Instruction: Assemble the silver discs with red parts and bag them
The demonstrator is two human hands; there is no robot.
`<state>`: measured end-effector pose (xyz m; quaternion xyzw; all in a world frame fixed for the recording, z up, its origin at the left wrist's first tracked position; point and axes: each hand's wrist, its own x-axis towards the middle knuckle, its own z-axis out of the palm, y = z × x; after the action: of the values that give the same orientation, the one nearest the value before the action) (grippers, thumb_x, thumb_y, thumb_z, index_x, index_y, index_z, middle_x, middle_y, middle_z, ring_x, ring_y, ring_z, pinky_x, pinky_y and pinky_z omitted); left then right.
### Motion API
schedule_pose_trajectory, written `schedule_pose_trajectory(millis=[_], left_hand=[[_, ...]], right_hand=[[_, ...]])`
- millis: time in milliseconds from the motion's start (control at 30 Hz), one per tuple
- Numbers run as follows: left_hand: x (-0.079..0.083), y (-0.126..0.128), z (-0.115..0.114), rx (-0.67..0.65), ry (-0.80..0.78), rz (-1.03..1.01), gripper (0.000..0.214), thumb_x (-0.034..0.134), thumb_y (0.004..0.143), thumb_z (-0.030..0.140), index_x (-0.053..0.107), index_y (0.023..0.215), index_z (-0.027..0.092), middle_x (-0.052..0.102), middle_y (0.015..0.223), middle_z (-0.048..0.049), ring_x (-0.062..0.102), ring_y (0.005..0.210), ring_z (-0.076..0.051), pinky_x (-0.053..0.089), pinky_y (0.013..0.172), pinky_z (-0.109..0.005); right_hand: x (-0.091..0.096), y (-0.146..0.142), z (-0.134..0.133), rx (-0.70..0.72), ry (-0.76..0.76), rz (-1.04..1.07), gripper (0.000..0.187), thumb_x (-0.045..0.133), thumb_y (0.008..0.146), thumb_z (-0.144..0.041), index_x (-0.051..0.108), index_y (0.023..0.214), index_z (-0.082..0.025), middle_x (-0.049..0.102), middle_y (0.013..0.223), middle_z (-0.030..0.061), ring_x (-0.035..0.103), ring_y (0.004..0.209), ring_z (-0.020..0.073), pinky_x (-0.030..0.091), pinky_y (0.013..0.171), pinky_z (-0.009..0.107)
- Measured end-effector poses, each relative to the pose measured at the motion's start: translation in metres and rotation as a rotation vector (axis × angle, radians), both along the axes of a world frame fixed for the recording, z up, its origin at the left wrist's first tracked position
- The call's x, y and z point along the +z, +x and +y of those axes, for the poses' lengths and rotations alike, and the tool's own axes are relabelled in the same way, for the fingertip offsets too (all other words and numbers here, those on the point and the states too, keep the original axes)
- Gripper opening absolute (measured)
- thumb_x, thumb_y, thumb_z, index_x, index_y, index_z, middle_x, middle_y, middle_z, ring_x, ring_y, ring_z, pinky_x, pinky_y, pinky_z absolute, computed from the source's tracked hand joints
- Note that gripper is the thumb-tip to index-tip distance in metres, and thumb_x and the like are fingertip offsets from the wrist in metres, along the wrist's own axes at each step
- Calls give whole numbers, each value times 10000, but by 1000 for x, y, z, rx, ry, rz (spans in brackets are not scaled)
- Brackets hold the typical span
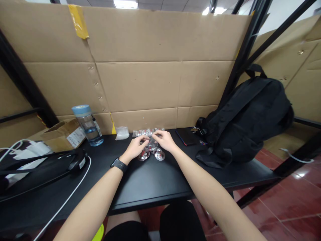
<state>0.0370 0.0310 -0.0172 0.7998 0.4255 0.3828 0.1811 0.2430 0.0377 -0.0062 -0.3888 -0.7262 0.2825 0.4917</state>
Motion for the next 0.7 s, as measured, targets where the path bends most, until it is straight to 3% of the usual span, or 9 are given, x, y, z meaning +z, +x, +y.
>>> schedule_pose_trajectory(millis=[367, 500, 700], left_hand=[[6, 6, -4, 80, 93, -172, 279, 578, 933, 432, 735, 1007, 214, 762, 1027, -54, 696, 931, -225, 531, 874, -343], [3, 6, -3, 57, 14, -271, 283, 635, 894, 430, 723, 1042, 206, 763, 990, -64, 711, 846, -216, 558, 770, -321], [7, 5, -2, 113, -56, -508, 342, 661, 857, 451, 702, 1062, 181, 748, 1009, -88, 708, 780, -208, 570, 671, -309]], right_hand=[[0, -2, 4, 50, -7, 249, 358, 689, 817, -549, 684, 888, -198, 708, 894, 49, 714, 667, 199, 550, 633, 301], [1, -1, 6, 40, -46, 337, 396, 688, 816, -535, 649, 1023, -200, 712, 982, 67, 722, 700, 191, 555, 649, 300], [0, 0, 4, 81, -102, 364, 608, 786, 718, -418, 526, 1236, -235, 721, 1040, 59, 705, 788, 166, 564, 761, 313]])
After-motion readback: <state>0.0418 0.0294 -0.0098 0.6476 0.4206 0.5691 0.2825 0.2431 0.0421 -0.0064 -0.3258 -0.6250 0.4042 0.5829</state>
